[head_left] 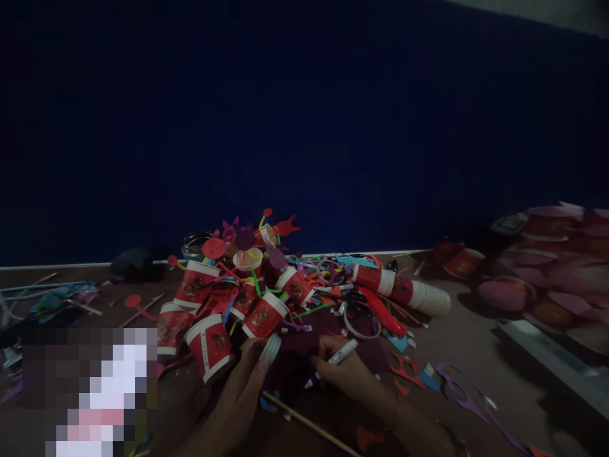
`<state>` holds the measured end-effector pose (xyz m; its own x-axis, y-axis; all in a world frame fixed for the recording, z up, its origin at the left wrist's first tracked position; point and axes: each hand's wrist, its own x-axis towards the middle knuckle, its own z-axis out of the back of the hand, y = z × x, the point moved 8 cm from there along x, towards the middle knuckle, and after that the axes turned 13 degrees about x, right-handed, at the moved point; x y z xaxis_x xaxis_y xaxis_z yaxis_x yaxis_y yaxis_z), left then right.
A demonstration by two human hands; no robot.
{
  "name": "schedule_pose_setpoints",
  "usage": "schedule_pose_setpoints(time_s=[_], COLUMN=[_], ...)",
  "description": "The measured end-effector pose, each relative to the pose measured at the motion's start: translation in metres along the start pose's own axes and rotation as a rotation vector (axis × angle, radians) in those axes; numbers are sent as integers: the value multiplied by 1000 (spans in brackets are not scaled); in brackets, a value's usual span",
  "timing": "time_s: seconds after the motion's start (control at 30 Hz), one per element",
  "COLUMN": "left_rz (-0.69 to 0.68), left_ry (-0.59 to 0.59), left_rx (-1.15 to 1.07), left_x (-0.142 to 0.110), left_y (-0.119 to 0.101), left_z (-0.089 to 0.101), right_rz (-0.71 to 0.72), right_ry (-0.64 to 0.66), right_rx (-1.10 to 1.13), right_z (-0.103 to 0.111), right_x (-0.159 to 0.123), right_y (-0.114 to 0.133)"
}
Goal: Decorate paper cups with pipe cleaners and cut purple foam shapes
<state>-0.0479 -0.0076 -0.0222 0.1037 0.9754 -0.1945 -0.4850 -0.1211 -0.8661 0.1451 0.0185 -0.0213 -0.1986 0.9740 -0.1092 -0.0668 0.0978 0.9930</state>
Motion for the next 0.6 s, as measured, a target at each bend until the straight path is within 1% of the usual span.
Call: schedule_pose_setpoints(time_s=[0.07, 0.23, 0.4, 0.6], left_rz=[26, 28, 38, 58], left_ry=[-21, -84, -89, -56], left_rx=[-13, -50, -43, -62], left_x=[0, 1, 2, 1], left_y=[3, 7, 12, 15], left_z=[1, 3, 1, -3], right_rz=[14, 4, -14, -5], right_ry=[-5, 15, 9, -6], right_rx=[-21, -15, -8, -37], right_z=[1, -2, -2, -3], right_x=[0, 1, 1, 0], right_y=[-1, -3, -3, 1])
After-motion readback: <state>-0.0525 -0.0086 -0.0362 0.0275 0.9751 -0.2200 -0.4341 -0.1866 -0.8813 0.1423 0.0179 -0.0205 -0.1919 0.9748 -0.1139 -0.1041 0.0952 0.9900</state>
